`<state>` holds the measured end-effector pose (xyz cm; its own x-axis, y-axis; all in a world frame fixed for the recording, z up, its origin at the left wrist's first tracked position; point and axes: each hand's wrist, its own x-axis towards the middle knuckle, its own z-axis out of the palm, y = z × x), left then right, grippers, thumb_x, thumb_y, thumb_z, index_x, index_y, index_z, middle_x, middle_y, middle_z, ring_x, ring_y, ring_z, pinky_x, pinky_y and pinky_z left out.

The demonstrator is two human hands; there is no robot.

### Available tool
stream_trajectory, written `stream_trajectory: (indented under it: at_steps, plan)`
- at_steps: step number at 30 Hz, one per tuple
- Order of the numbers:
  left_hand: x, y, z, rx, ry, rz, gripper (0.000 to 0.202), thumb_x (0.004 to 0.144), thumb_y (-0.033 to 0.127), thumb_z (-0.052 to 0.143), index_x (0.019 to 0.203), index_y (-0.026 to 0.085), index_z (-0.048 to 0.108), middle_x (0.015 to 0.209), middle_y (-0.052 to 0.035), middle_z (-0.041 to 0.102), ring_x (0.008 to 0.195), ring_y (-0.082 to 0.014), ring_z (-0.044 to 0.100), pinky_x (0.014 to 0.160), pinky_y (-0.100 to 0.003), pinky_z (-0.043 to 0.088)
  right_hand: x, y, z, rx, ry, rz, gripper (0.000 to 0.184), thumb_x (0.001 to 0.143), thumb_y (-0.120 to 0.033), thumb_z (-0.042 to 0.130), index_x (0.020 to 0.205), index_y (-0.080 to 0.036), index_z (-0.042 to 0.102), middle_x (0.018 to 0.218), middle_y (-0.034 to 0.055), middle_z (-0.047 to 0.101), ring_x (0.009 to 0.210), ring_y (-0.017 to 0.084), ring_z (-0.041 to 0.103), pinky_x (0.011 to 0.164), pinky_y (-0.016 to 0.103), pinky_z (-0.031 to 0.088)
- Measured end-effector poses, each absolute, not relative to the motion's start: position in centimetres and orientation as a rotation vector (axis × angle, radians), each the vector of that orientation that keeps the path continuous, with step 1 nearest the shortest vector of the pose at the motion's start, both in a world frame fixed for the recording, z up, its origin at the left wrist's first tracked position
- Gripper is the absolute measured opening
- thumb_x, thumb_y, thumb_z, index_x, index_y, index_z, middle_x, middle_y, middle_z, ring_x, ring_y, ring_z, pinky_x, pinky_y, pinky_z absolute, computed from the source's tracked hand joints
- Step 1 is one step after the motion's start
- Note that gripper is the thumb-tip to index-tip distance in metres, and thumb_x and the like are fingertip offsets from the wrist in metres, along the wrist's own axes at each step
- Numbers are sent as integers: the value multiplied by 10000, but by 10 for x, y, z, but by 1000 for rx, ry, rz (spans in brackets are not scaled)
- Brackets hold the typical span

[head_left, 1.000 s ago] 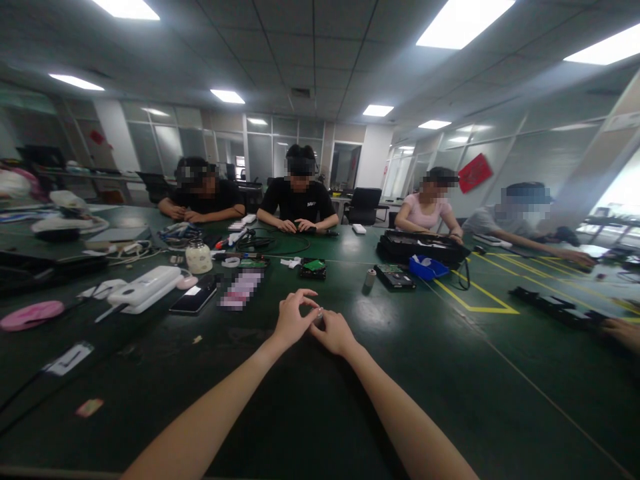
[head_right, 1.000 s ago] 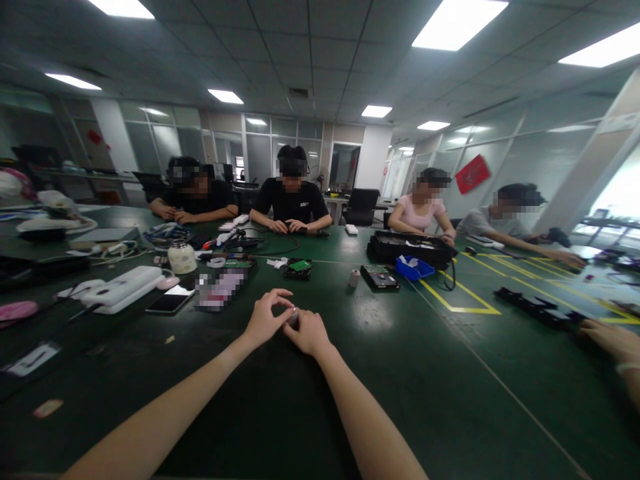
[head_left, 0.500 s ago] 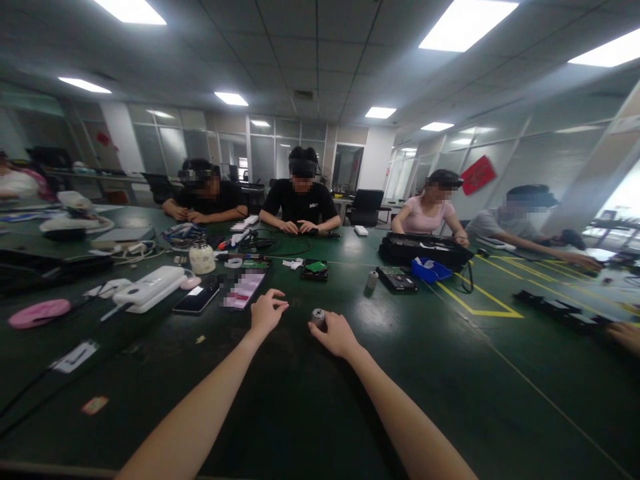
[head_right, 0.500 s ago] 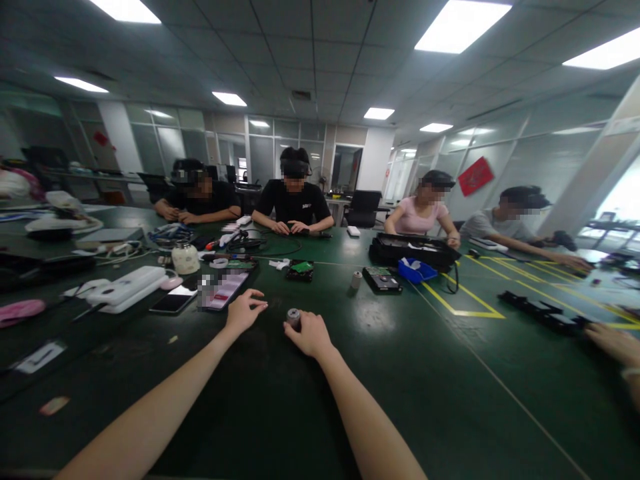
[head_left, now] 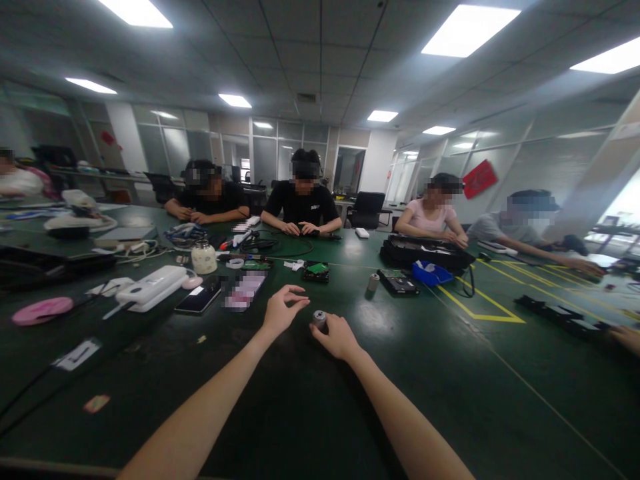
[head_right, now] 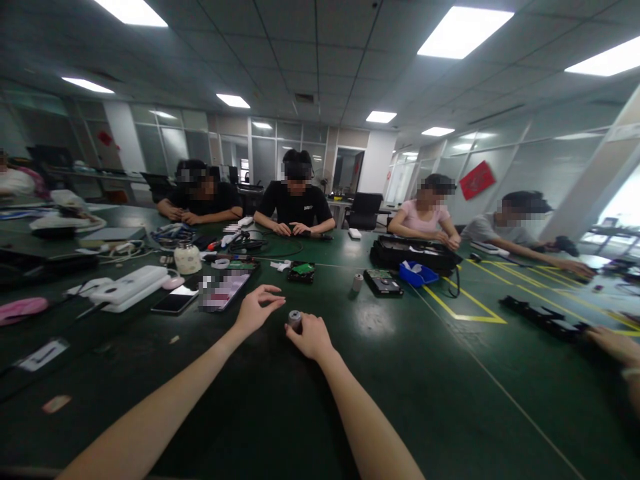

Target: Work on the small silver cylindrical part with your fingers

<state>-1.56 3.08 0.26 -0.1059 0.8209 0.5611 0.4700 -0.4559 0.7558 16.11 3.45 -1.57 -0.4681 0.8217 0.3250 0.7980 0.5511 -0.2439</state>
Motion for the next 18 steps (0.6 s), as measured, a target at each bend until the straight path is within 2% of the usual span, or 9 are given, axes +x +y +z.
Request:
stream_trajectory:
  at_steps: [4, 10, 18]
  plan:
    - [8, 23, 7, 1881, 1211, 1594, 47, 737, 207, 705, 777, 190, 687, 935, -48, 717, 838, -188, 694, 808, -284, 509, 162, 36, -17, -1302, -2395, 86, 270, 882, -399, 490, 915, -162, 614, 882, 74, 686, 832, 220, 614, 711, 286, 368]
    - [14, 18, 2, 1885, 1184, 1528, 122, 742, 181, 692, 854, 205, 652, 919, -26, 722, 841, -189, 709, 818, -289, 528, 163, 37, -19, -1290, -2384, 103, 254, 877, -383, 497, 940, -163, 609, 906, 67, 686, 850, 214, 611, 725, 284, 363]
    - [16, 16, 5, 1946, 1109, 1435, 193, 783, 138, 608, 959, 216, 619, 985, -26, 717, 951, -192, 686, 891, -298, 504, 163, 36, -20, -1288, -2368, 109, 255, 872, -367, 487, 908, -148, 612, 859, 75, 671, 807, 212, 603, 716, 290, 372]
